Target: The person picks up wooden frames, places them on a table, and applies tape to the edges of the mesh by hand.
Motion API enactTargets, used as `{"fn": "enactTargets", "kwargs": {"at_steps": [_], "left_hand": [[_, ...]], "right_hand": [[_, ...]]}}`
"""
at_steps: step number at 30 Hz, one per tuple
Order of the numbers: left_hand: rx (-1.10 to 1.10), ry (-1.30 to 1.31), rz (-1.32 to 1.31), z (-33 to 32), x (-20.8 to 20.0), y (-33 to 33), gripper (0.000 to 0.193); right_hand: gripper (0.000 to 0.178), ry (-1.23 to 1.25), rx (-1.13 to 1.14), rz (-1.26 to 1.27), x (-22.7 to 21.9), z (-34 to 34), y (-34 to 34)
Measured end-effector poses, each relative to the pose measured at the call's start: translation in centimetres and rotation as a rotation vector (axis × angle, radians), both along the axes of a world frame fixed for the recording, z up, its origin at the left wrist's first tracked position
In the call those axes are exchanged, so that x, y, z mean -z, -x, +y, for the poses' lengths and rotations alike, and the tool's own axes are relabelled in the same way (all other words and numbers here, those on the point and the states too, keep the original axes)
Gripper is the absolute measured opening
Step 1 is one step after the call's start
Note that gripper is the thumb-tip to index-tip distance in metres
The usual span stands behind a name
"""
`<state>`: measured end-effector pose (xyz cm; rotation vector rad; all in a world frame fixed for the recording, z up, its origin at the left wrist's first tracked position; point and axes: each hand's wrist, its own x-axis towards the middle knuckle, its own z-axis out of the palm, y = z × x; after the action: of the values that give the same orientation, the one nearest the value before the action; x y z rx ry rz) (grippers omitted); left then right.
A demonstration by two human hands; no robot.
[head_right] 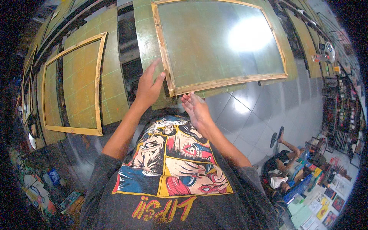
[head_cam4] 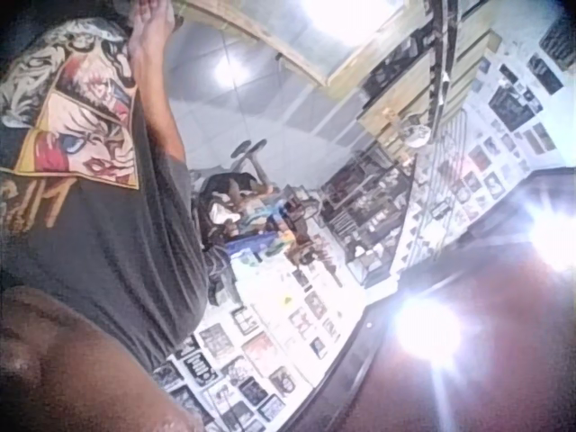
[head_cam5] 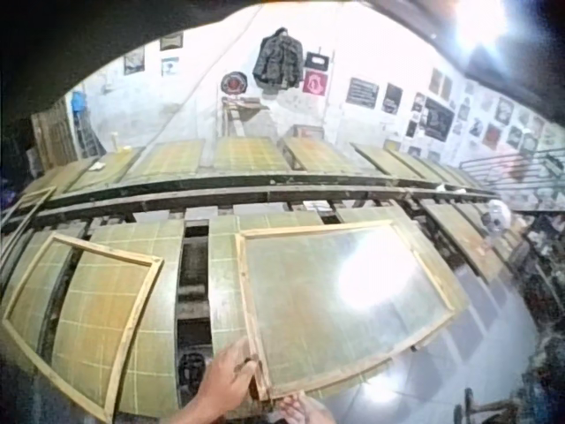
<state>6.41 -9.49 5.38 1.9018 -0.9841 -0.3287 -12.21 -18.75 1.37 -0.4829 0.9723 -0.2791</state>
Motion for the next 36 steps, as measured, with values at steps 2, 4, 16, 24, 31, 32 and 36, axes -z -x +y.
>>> {"fn": "enactTargets", "kwargs": {"at_steps": [2, 4, 16, 24, 31, 32, 36], "left_hand": [[-0.022, 0.007, 0.064, 0.5, 0.4, 0.4, 0.049], [-0.037, -0.014, 0.045, 0.9, 1.1, 0.6, 0.048], [-0.236, 0.256, 0.979, -0.9, 2.3, 1.3, 0.035], [-0.180, 0.360, 1.593, -4.5, 1.1, 0.2, 0.036], [-0.085, 0.179, 1.581, -5.7, 0.5, -0.8, 0.044], [-0.062, 0.162, 1.561, -5.9, 0.5, -0.8, 0.039], [-0.051, 0.098, 1.476, -6.9, -1.0, -0.9, 0.021]], "right_hand": [[0.022, 0.009, 0.002, 0.010, 0.1, 0.0, 0.0], [0.020, 0.015, 0.001, 0.010, -0.2, 0.1, -0.1], [0.019, 0.026, -0.005, -0.024, -2.7, 0.0, 0.0], [0.018, 0.018, 0.004, -0.048, -4.3, 0.0, 0.3], [0.018, 0.021, -0.038, -0.116, -6.4, 0.2, 0.1], [0.018, 0.023, -0.059, -0.111, -7.1, 0.1, 0.1], [0.016, -0.007, -0.098, -0.245, -6.8, -0.4, 0.8]]}}
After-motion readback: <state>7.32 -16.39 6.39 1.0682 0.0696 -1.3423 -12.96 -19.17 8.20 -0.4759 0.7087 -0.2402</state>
